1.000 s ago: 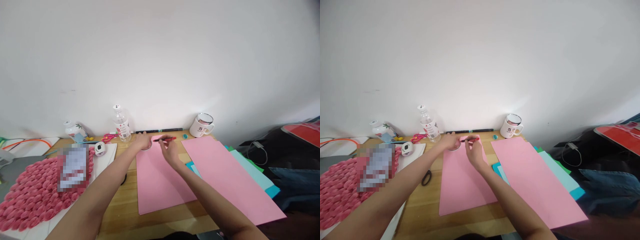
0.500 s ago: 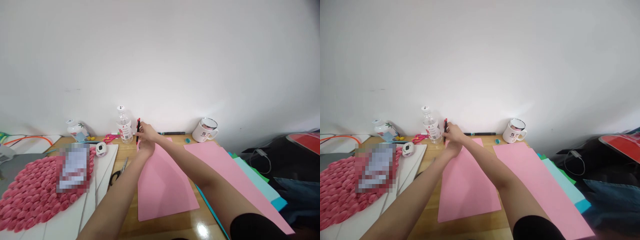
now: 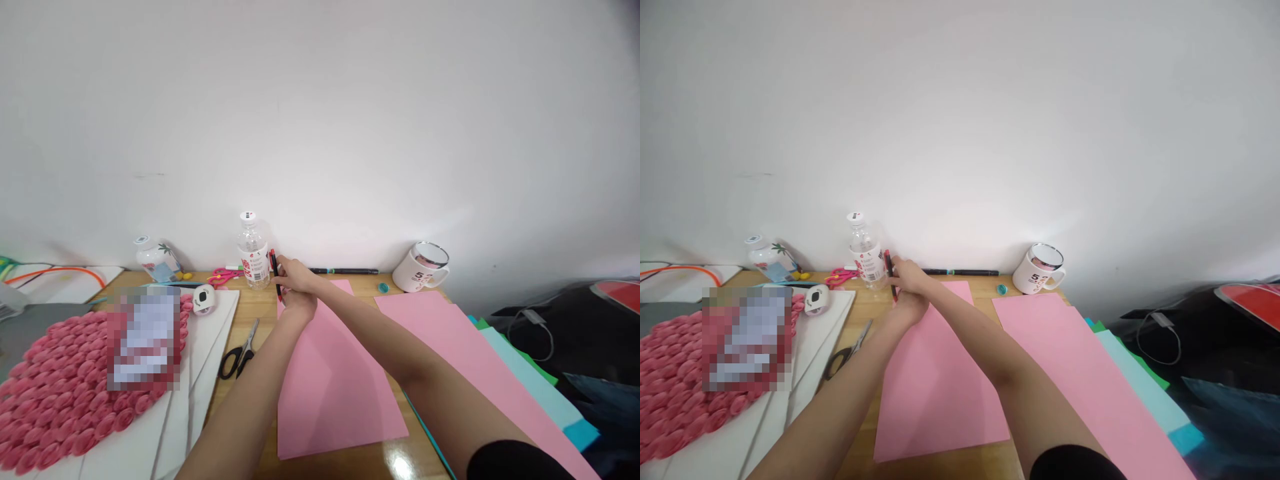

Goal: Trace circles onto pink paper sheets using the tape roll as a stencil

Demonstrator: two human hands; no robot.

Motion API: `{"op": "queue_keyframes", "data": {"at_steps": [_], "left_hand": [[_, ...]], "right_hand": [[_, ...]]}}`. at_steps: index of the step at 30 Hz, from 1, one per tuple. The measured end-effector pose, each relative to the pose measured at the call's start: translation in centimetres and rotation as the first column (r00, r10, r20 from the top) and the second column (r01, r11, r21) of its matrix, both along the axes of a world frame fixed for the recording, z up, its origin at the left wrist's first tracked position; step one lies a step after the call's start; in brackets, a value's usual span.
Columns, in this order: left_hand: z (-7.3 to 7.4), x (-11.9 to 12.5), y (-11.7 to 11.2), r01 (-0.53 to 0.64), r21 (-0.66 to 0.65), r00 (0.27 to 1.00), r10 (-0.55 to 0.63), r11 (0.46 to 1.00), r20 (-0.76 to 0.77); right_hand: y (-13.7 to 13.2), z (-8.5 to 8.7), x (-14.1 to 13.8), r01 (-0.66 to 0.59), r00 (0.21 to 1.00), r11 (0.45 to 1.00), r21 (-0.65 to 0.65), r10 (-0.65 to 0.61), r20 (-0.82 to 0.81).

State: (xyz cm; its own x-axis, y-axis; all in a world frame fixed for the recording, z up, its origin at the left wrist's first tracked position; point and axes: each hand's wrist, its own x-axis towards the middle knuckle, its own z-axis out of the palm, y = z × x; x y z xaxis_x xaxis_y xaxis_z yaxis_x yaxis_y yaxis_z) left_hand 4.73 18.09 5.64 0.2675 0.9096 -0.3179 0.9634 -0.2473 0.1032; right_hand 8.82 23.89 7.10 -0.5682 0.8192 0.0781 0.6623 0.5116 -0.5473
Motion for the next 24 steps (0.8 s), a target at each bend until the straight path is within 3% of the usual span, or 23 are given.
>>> {"op": "queue_keyframes", "data": {"at_steps": [11, 16, 19, 24], "left_hand": [[0.3, 0.3, -0.2, -0.062, 0.0, 0.997, 0.062, 0.998, -0.041], [0.6, 0.4, -0.2, -0.092, -0.019, 0.996, 0.092, 0.996, -0.008], [0.4, 0.4, -0.2, -0.116, 0.002, 0.993, 0.116, 0.993, 0.017], [-0.3, 0.1, 0.0, -0.116, 0.019, 0.99, 0.114, 0.993, 0.086]], "right_hand": [[0.3, -1.0, -0.3, 0.015, 0.998, 0.998, -0.054, -0.018, -0.066], [-0.7, -0.9, 0.6, 0.075, 0.902, 0.983, -0.166, -0.138, -0.41], [-1.8, 0.2, 1.5, -0.025, 0.884, 0.998, -0.051, -0.002, -0.468], [-2.3, 2.1, 1.6, -0.208, 0.957, 0.963, 0.174, 0.237, -0.169]]}}
